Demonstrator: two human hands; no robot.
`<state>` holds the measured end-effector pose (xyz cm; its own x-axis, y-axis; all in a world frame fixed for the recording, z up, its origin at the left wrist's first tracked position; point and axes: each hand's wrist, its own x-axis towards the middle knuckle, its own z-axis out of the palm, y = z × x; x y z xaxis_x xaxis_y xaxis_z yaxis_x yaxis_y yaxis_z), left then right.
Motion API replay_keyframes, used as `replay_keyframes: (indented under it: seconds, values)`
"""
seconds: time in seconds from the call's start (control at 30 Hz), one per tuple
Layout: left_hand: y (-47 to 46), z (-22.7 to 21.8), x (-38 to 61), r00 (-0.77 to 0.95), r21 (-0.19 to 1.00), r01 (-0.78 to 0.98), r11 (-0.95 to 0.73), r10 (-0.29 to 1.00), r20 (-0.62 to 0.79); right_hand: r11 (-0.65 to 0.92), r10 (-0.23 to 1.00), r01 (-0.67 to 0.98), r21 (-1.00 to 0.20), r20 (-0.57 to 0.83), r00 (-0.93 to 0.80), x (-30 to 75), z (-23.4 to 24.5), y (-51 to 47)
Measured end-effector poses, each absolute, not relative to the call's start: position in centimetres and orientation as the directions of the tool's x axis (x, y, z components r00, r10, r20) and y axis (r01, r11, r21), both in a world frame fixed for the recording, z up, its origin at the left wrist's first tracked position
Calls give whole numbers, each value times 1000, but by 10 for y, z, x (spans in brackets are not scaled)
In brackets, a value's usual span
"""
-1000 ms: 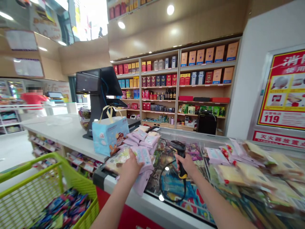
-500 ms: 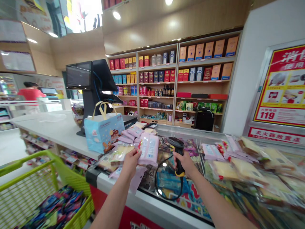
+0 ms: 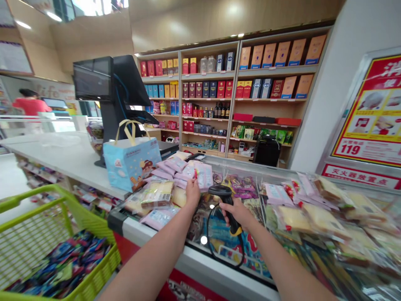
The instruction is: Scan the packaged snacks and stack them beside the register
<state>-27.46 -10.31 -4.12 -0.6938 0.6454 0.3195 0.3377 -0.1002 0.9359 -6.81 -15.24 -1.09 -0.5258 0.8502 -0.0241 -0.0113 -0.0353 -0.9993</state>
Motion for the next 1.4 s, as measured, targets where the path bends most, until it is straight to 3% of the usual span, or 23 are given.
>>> replay_keyframes:
  seconds: [0.17, 0.93, 1.1, 1.3, 1.4]
  values:
    - [-101, -46, -267, -638, 923, 376, -77, 702, 318, -58, 878, -2, -998, -50, -476, -67, -14, -150]
    - [-102, -41, -269, -646, 912, 404, -79, 681, 345, -126, 863, -6, -992, -107, -494, -61, 4, -150]
    - [-94, -31, -233, -554, 942, 291, -170, 773, 310, -136, 919, -84, -987, -94, -382, -31, 25, -148]
    - [-73, -15, -132, -398, 973, -59, -221, 899, 180, -89, 985, -132, -987, -68, -160, 39, 43, -151]
    - [-56, -14, -79, -314, 970, -115, -214, 934, 169, -74, 996, -142, -987, -66, -57, 76, 48, -150]
